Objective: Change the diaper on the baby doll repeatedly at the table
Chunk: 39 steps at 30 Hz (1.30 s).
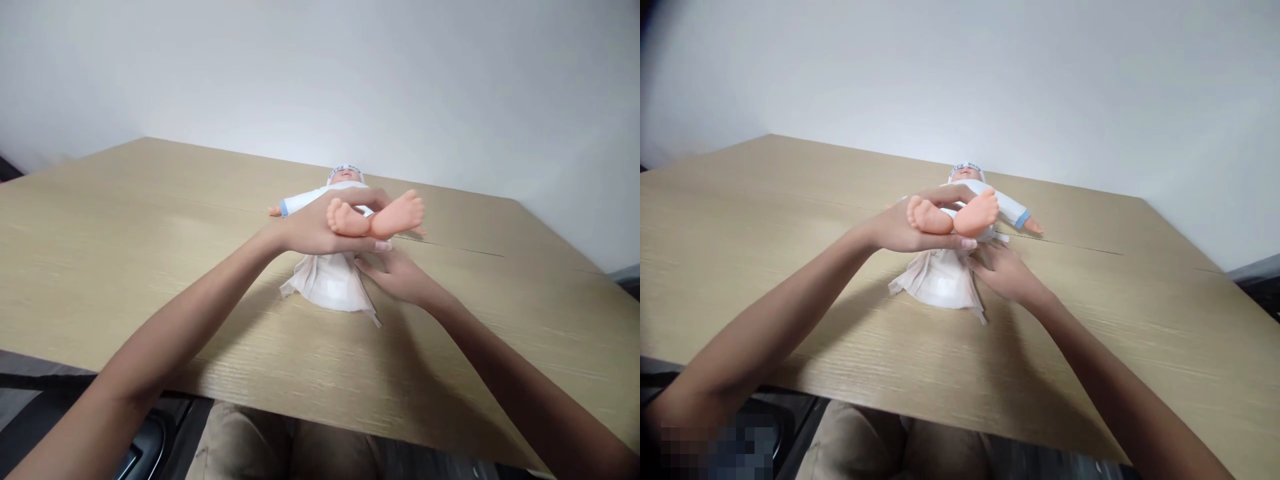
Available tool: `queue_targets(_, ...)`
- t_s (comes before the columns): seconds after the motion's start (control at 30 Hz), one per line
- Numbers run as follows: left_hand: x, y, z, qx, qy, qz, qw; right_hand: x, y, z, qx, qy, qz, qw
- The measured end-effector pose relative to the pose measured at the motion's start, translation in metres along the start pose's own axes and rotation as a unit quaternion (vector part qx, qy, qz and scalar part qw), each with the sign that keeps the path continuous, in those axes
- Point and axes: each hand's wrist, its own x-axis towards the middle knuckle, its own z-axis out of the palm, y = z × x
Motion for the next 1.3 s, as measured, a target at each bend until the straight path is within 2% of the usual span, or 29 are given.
queue_targets(0.07, -0.008, -0.001, 0.006, -0.001, -0.009, -0.015, 1.0, -0.022, -0.002, -0.011, 0.016, -0.001, 0.031, 0.999)
queue_targets(0.13, -0.015, -0.001, 0.011, 0.001, -0.022, -0.022, 1.0, -0.036, -0.008, -0.015, 0.021, 0.063, 0.043, 0.997)
queue_targets(0.23, -0.021, 0.0, 0.016, 0.018, -0.033, -0.013, 0.999, -0.04, -0.021, -0.01, 0.038, 0.119, -0.006, 0.992)
queue_targets(0.33, -0.023, 0.004, 0.017, 0.035, -0.029, 0.005, 0.999, -0.032, -0.033, -0.007, 0.064, 0.106, -0.037, 0.992)
queue_targets(0.43, -0.028, 0.007, 0.011, 0.067, -0.029, 0.004, 0.997, -0.024, -0.038, -0.011, 0.07, 0.091, -0.073, 0.991)
queue_targets(0.57, -0.051, 0.002, -0.013, 0.168, -0.063, -0.035, 0.983, -0.028, -0.024, -0.024, 0.061, 0.069, -0.169, 0.981)
queue_targets(0.67, -0.08, -0.013, -0.03, 0.203, -0.106, -0.002, 0.973, -0.039, 0.0, -0.028, -0.002, 0.03, -0.261, 0.965)
queue_targets(0.77, -0.114, -0.033, -0.032, 0.201, -0.12, 0.024, 0.972, -0.051, 0.024, -0.021, -0.058, 0.005, -0.306, 0.95)
queue_targets(0.87, -0.141, -0.052, -0.02, 0.211, -0.13, 0.011, 0.969, -0.061, 0.039, -0.008, -0.086, -0.014, -0.302, 0.949)
queue_targets(0.97, -0.155, -0.062, -0.006, 0.233, -0.143, -0.001, 0.962, -0.066, 0.043, -0.002, -0.098, -0.039, -0.293, 0.95)
queue_targets(1.13, -0.153, -0.063, -0.005, 0.244, -0.168, -0.023, 0.955, -0.062, 0.036, -0.016, -0.046, -0.079, -0.253, 0.963)
queue_targets(1.23, -0.147, -0.058, -0.009, 0.243, -0.183, -0.039, 0.952, -0.061, 0.023, -0.025, 0.017, -0.089, -0.188, 0.978)
queue_targets(1.3, -0.142, -0.053, -0.01, 0.243, -0.183, -0.053, 0.951, -0.064, 0.009, -0.025, 0.01, -0.087, -0.155, 0.984)
